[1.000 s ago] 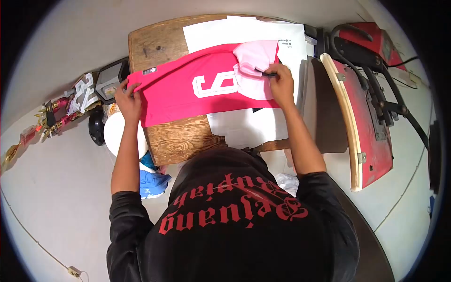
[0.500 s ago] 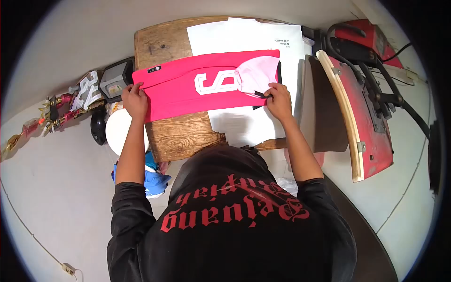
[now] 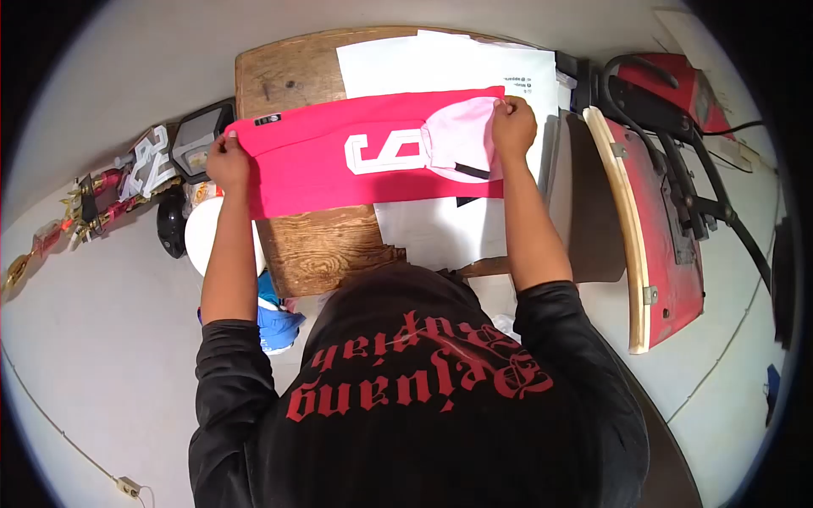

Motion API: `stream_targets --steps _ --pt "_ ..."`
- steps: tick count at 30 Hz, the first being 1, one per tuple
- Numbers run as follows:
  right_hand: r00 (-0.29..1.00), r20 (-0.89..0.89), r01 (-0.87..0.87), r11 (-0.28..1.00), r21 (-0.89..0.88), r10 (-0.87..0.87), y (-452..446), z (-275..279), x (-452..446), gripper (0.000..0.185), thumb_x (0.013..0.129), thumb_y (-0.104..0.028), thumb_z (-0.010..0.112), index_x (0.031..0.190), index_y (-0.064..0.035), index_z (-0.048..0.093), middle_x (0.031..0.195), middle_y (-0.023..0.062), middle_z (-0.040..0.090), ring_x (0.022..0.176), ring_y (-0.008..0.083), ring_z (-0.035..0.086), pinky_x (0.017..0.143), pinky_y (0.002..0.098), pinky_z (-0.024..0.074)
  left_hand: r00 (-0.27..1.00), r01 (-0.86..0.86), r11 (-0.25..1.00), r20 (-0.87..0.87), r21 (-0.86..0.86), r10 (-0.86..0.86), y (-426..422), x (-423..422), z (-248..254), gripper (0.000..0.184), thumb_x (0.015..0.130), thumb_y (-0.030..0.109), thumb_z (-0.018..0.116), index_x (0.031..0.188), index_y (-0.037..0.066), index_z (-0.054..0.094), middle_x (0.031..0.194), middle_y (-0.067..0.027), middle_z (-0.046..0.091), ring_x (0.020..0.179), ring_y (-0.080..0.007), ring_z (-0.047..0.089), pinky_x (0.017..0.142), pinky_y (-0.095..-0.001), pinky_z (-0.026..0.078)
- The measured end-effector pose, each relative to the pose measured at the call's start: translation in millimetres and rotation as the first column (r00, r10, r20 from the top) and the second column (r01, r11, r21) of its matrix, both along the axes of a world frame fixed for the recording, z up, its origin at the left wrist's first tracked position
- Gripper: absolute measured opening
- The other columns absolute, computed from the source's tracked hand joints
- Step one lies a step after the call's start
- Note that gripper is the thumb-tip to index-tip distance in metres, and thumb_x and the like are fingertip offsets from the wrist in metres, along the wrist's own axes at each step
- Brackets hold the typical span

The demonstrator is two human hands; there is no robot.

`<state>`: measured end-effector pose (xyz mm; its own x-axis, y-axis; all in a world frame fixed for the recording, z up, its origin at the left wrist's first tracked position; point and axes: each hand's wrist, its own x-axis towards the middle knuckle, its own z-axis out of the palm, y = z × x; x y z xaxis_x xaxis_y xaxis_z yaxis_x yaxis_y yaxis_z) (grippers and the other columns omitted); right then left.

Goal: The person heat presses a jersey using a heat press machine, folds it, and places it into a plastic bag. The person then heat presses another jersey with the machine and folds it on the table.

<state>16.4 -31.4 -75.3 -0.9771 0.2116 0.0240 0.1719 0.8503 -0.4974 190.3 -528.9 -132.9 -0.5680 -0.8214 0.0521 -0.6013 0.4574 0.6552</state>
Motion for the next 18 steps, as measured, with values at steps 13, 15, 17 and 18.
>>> stream_targets --steps 13,15,17,18 --pt "0.917 0.034 -0.39 0.88 0.27 0.397 -44.1 -5.0 112.5 0.072 0.096 -0.038 0.062 0.156 -0.0024 0.044 0.159 0.0346 0.032 0.151 0.0538 0.023 0.12 0.0679 0.0196 0.648 0.762 0.57 0.363 -0.308 -0.67 66.8 25.3 39.1 0.066 0.101 0.045 0.059 0.161 0.022 0.043 0.17 -0.022 0.027 0.157 -0.0433 0.022 0.124 -0.0623 0.023" --pt "0.936 0.121 -0.352 0.896 0.271 0.331 -66.2 -18.8 118.6 0.076 0.1 -0.043 0.055 0.16 -0.0002 0.036 0.165 0.0365 0.022 0.156 0.0539 0.01 0.122 0.0705 0.0106 0.643 0.765 0.567 0.409 -0.305 -0.648 66.0 38.3 19.4 0.065 0.103 0.046 0.056 0.162 0.022 0.042 0.17 -0.0221 0.026 0.158 -0.0425 0.02 0.125 -0.0615 0.02" --pt "0.932 0.117 -0.362 0.881 0.303 0.343 -83.6 -32.3 116.2 0.076 0.101 -0.042 0.055 0.159 0.0023 0.036 0.167 0.036 0.019 0.158 0.0515 0.009 0.123 0.0695 0.0084 0.658 0.749 0.58 0.458 -0.32 -0.597 70.2 48.0 14.5 0.065 0.105 0.048 0.051 0.163 0.021 0.04 0.171 -0.022 0.025 0.159 -0.0412 0.019 0.127 -0.0603 0.017" --pt "0.924 0.107 -0.382 0.873 0.304 0.367 -88.8 -37.4 116.1 0.075 0.102 -0.042 0.055 0.159 0.0027 0.036 0.167 0.0357 0.019 0.158 0.0503 0.009 0.124 0.0691 0.0077 0.688 0.72 0.61 0.457 -0.331 -0.564 78.2 52.4 15.3 0.066 0.105 0.049 0.051 0.163 0.021 0.04 0.171 -0.0222 0.026 0.159 -0.0412 0.02 0.127 -0.0603 0.018"
